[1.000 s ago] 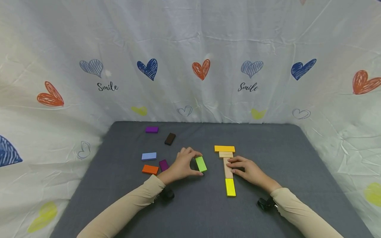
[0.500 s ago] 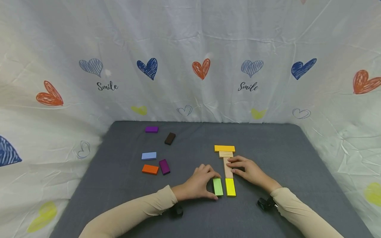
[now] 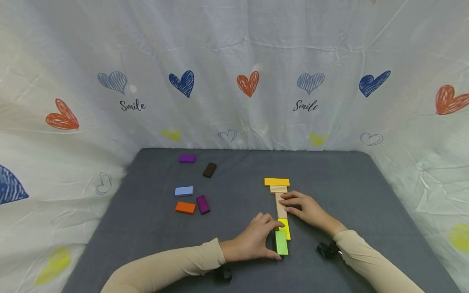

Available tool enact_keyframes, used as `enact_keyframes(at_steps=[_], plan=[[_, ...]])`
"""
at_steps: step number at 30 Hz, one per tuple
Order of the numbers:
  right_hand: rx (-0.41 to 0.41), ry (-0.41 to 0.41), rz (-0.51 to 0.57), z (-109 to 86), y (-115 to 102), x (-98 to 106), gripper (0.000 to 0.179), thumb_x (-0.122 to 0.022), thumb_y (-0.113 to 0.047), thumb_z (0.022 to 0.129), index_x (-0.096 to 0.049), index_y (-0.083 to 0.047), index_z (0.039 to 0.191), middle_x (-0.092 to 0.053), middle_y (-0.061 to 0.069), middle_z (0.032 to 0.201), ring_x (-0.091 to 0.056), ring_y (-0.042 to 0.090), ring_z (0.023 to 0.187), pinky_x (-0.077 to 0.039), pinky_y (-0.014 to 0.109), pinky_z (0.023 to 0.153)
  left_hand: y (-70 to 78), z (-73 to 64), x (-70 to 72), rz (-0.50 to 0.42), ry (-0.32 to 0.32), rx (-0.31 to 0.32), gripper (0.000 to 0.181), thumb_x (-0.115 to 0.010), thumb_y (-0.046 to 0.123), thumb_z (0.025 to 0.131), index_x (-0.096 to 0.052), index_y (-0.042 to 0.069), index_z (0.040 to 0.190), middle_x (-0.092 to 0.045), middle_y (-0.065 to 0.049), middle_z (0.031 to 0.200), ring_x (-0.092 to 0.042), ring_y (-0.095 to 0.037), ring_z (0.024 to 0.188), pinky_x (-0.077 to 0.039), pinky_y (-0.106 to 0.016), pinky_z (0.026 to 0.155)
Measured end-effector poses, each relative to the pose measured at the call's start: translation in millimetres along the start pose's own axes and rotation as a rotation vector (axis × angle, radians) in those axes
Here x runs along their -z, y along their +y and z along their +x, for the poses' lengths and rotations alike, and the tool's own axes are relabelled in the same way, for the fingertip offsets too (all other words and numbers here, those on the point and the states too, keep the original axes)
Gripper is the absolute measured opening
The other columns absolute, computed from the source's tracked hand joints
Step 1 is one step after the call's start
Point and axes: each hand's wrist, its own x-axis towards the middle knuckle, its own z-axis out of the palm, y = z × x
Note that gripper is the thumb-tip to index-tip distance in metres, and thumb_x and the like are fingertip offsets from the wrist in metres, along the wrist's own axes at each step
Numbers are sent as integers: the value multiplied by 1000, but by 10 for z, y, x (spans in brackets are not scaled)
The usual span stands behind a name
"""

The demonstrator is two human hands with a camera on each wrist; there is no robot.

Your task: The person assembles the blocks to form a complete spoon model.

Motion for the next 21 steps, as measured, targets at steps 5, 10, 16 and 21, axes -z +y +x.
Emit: enact_keyframes(at_steps=[5, 10, 16, 21], plan=[[5, -2, -8, 1, 3, 1, 34, -71, -16, 91, -71, -15, 124, -64, 3, 131, -61, 28, 123, -50, 49, 99, 42, -12, -63, -26, 17, -14, 74, -85, 49, 72, -54, 22, 134, -55, 5, 110, -41, -2, 94, -38, -11, 80], [-1, -3, -6, 6, 1, 1, 34, -71, -16, 91, -71, -15, 124, -65, 3, 131, -61, 28, 123, -50, 50, 99, 92, -13, -114, -37, 35, -13, 71, -86, 48, 71, -54, 25, 131, -56, 6, 109, -41, -1, 94, -38, -10, 81], [-13, -7, 1, 11, 1, 0, 34, -71, -15, 90, -71, -16, 124, -65, 3, 131, -60, 28, 124, -50, 50, 100, 143, -14, -163, -30, 40, -20, 69, -86, 48, 71, -56, 26, 129, -56, 6, 107, -40, 0, 91, -36, -9, 79], [-27, -14, 2, 15, 4, -8, 34, -71, -16, 91, -71, -16, 125, -64, 2, 132, -60, 28, 124, -50, 50, 100, 159, -25, -205, -26, 30, -15, 70, -86, 49, 71, -55, 26, 129, -55, 7, 106, -39, 1, 89, -36, -10, 78]])
